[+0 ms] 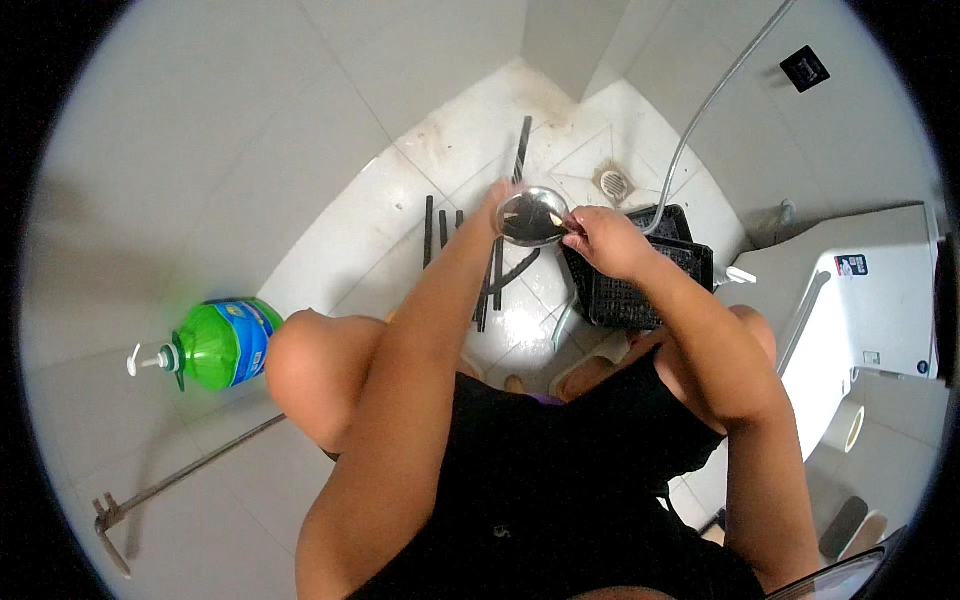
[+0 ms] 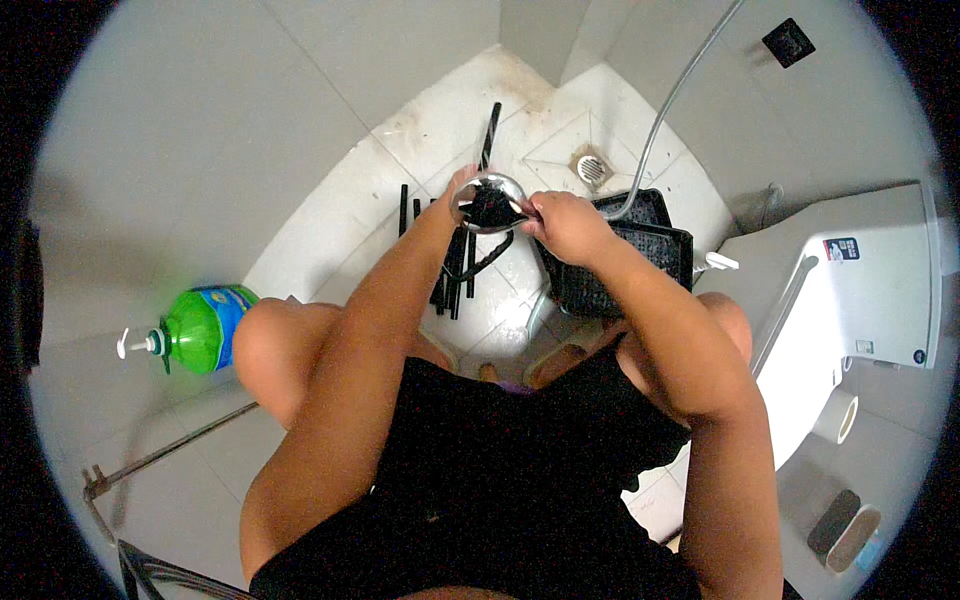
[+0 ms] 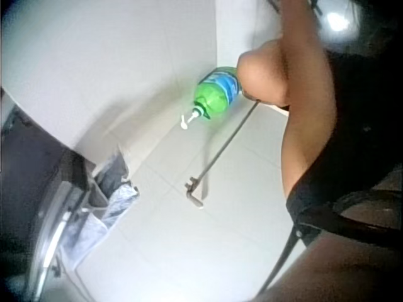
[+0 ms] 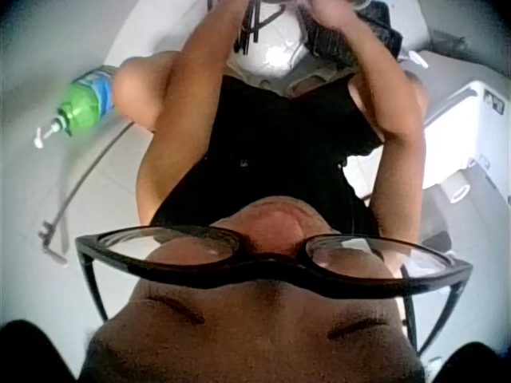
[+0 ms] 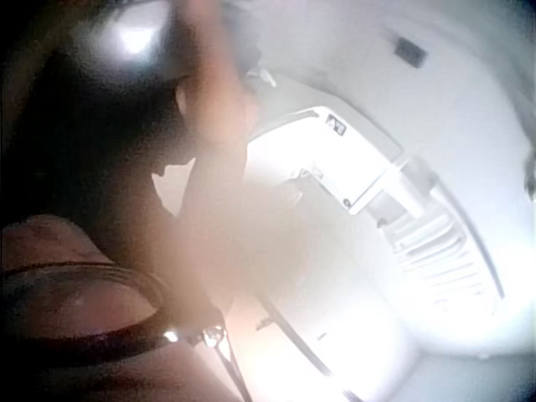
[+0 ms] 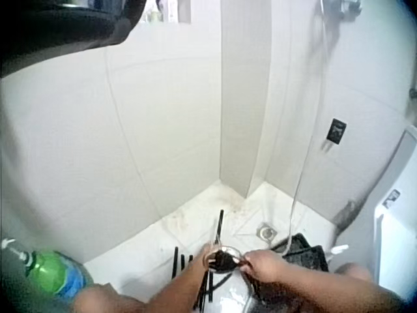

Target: The person sits on the bathroom floor and rinses black plastic trays and rods under a handheld shower head. They then assemble the rods into the trays, fitting them into slots to form a structure.

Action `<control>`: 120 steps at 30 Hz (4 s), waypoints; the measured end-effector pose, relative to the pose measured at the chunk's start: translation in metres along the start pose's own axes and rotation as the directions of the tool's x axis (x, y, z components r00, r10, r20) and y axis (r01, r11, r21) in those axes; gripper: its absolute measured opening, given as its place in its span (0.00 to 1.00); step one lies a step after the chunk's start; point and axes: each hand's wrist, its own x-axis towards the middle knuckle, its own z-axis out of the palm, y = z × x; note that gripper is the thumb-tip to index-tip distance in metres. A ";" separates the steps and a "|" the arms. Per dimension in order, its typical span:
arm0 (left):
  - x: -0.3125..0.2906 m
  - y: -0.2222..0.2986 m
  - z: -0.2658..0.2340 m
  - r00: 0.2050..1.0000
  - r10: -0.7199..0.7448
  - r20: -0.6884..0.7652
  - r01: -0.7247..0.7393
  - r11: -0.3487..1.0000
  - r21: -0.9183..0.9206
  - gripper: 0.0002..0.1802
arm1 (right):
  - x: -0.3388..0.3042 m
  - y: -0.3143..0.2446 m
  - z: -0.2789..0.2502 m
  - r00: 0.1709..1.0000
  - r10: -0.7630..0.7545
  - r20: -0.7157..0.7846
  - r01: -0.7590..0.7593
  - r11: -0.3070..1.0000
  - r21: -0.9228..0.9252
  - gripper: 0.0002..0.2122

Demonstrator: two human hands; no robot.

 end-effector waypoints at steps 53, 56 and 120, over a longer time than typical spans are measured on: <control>-0.063 -0.053 -0.036 0.965 -0.127 -0.227 0.091 0.982 -0.164 0.14 | 0.008 0.004 0.045 0.947 -0.197 0.253 0.166 0.976 0.139 0.11; -0.059 -0.067 -0.078 0.928 -0.017 -0.372 0.069 0.990 0.127 0.27 | 0.017 -0.002 0.057 0.962 -0.175 0.209 0.163 0.984 0.073 0.11; -0.113 -0.118 -0.295 0.412 0.272 -0.870 0.147 0.922 0.358 0.22 | 0.174 -0.151 0.117 0.995 -0.095 0.014 0.096 0.991 -0.092 0.16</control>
